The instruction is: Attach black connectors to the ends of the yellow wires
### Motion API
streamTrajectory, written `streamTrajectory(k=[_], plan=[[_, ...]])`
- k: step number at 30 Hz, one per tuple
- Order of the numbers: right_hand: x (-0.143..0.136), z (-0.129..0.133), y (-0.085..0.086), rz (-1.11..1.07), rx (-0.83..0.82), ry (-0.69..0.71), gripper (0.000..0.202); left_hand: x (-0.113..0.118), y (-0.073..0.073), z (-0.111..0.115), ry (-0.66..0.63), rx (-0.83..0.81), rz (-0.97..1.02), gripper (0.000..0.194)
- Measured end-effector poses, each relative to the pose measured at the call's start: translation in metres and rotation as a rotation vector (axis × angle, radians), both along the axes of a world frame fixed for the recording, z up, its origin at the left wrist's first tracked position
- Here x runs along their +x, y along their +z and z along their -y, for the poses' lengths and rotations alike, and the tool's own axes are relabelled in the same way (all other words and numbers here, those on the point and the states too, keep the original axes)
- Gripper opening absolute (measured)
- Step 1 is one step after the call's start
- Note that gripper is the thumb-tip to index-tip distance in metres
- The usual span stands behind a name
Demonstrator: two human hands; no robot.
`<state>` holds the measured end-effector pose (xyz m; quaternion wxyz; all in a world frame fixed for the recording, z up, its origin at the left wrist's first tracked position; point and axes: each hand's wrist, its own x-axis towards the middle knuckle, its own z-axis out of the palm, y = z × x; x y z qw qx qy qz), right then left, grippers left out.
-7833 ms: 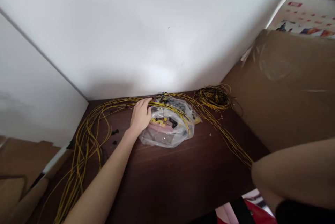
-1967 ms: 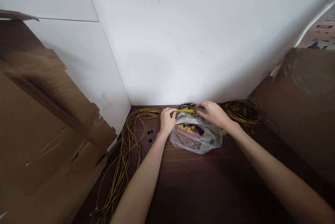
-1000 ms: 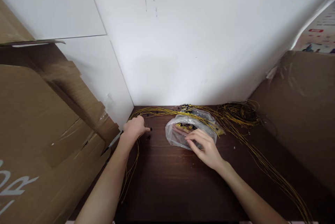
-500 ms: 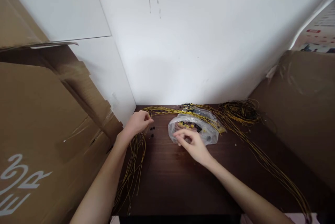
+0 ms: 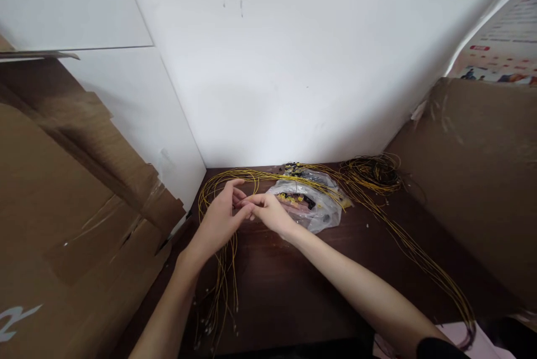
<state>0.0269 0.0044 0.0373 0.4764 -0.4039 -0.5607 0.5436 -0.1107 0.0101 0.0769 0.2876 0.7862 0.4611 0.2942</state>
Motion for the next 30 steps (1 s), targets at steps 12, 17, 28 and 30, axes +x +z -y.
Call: streamTrajectory(k=[12, 17, 28, 30], plan=[[0.028, -0.001, 0.023, -0.071, 0.043, -0.044, 0.025, -0.048, -0.048, 0.049, 0.053, 0.102, -0.238, 0.061], [0.041, 0.001, 0.036, -0.137, 0.021, -0.162, 0.027, -0.061, -0.042, 0.048, -0.045, 0.125, -0.258, 0.045], [0.051, 0.0, 0.039, -0.295, -0.039, -0.209, 0.028, -0.053, -0.033, 0.056, 0.108, 0.213, -0.259, 0.043], [0.052, 0.001, 0.038, -0.291, -0.031, -0.214, 0.028, -0.05, -0.033, 0.061, 0.228, 0.218, -0.296, 0.044]])
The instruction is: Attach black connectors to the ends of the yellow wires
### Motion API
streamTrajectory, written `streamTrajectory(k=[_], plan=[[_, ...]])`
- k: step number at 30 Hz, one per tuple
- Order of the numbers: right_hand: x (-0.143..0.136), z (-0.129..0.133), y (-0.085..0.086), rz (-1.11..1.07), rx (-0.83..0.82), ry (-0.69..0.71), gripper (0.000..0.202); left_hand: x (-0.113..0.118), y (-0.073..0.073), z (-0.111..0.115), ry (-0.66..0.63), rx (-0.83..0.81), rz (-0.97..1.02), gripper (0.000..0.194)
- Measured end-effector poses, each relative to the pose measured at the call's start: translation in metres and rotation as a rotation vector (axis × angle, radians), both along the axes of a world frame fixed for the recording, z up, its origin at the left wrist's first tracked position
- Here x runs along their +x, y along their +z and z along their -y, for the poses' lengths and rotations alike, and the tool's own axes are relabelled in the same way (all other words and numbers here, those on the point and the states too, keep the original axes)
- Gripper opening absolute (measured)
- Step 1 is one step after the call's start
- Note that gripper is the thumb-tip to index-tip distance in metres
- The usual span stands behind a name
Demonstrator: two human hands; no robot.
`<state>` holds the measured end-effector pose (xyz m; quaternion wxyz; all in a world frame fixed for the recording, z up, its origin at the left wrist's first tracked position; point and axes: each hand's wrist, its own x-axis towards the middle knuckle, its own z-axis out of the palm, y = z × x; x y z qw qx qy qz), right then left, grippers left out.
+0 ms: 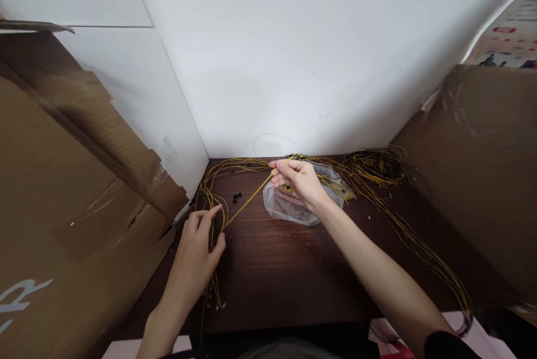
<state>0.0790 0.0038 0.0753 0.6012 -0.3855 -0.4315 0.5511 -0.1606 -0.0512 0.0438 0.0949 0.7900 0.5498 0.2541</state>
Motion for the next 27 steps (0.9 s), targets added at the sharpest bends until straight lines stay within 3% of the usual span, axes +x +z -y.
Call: streamTrajectory(k=[3, 10, 19, 23, 27], plan=[[0.002, -0.001, -0.001, 0.0, 0.011, -0.021, 0.029, 0.006, 0.0, 0.006, 0.082, -0.002, -0.078, 0.042], [0.008, -0.005, -0.003, -0.049, -0.001, -0.059, 0.027, 0.024, 0.0, 0.018, 0.023, -0.073, -0.241, 0.035], [0.02, -0.007, -0.007, -0.094, -0.058, -0.167, 0.017, 0.006, -0.011, 0.009, 0.151, -0.133, -0.071, 0.029], [0.02, -0.004, -0.012, -0.05, -0.093, -0.082, 0.018, 0.003, -0.018, 0.006, 0.105, -0.073, -0.108, 0.023], [0.009, 0.003, -0.022, 0.244, -0.115, 0.174, 0.019, 0.009, -0.023, 0.008, 0.063, -0.055, -0.107, 0.027]])
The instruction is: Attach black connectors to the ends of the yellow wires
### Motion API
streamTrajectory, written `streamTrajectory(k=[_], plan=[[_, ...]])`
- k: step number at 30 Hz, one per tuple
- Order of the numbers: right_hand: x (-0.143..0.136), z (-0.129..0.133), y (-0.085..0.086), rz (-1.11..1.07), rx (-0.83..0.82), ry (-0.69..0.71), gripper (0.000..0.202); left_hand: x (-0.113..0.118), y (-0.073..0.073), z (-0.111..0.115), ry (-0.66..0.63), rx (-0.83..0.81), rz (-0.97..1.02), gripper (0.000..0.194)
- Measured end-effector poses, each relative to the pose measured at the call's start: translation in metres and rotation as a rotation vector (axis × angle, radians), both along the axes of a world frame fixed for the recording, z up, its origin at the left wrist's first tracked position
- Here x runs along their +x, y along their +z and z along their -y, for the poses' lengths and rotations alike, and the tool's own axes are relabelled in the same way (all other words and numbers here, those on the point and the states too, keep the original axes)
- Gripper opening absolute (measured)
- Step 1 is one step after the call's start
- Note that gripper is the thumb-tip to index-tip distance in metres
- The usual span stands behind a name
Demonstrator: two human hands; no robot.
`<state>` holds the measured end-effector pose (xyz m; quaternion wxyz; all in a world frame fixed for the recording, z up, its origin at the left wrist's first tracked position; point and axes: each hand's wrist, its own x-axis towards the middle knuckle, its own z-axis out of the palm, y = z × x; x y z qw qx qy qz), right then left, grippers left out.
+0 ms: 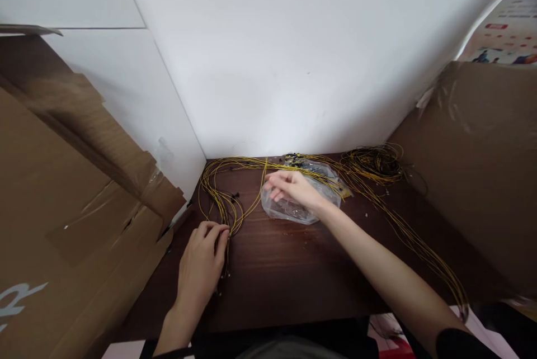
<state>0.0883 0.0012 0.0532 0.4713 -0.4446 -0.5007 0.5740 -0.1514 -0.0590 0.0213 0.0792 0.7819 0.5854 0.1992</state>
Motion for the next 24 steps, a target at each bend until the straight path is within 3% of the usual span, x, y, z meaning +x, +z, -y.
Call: streamTrajectory(k=[2, 5, 8, 12, 17, 24], plan=[[-0.009, 0.005, -0.004, 0.259, 0.101, 0.079, 0.018, 0.002, -0.001, 0.001, -0.017, 0.005, -0.035, 0.029], [-0.023, 0.013, -0.007, 0.611, 0.394, 0.027, 0.015, 0.003, -0.002, 0.002, -0.034, 0.002, -0.09, 0.027], [-0.035, 0.018, -0.008, 0.888, 0.65, 0.082, 0.019, 0.002, -0.003, 0.001, -0.033, -0.006, -0.084, 0.022], [-0.045, 0.018, -0.017, 1.232, 0.72, 0.221, 0.017, -0.001, -0.005, -0.001, -0.035, 0.001, -0.023, 0.023], [-0.051, 0.013, -0.03, 1.339, 0.742, 0.192, 0.013, -0.018, -0.009, -0.009, 0.05, 0.096, 0.057, 0.027], [-0.045, 0.015, -0.03, 1.22, 0.699, 0.18, 0.011, -0.043, -0.011, -0.019, 0.171, 0.234, 0.092, 0.028]])
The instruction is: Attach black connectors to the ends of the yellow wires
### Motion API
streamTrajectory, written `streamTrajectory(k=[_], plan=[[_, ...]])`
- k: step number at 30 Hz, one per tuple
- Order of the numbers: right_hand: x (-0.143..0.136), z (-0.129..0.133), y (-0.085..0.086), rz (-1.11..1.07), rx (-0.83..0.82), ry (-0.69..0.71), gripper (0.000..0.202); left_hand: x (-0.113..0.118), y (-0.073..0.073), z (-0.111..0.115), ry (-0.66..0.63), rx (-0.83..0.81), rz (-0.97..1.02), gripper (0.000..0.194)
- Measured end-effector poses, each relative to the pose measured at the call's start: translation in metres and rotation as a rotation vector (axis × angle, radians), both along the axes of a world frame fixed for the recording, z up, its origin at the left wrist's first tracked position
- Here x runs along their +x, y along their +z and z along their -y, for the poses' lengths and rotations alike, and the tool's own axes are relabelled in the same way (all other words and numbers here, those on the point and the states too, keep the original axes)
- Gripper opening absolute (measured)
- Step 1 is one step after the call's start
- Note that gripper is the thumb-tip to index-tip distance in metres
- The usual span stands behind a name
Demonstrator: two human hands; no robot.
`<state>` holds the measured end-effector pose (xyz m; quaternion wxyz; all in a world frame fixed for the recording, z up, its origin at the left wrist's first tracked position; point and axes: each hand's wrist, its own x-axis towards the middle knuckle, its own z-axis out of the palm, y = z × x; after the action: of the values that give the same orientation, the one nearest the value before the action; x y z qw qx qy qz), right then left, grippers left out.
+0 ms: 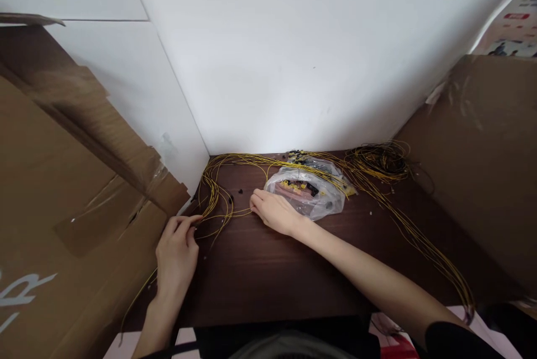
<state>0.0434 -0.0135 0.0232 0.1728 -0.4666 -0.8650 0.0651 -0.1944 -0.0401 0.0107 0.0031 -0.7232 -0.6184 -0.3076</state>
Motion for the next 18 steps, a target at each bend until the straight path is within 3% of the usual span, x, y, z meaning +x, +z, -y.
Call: streamTrajectory(k=[4, 10, 15, 18], plan=[[0.011, -0.001, 0.006, -0.216, -0.088, -0.041, 0.008, 0.001, -0.005, -0.001, -0.014, 0.008, -0.048, 0.029], [0.022, -0.001, 0.018, -0.293, -0.025, -0.057, 0.008, 0.005, -0.008, 0.0, -0.003, 0.02, -0.019, 0.03], [0.024, 0.002, 0.025, -0.344, -0.02, -0.055, 0.006, 0.015, 0.002, 0.005, 0.008, 0.092, 0.048, 0.03], [0.02, 0.004, 0.028, -0.395, -0.059, -0.05, 0.006, 0.023, 0.012, 0.006, -0.087, 0.183, 0.009, 0.033]])
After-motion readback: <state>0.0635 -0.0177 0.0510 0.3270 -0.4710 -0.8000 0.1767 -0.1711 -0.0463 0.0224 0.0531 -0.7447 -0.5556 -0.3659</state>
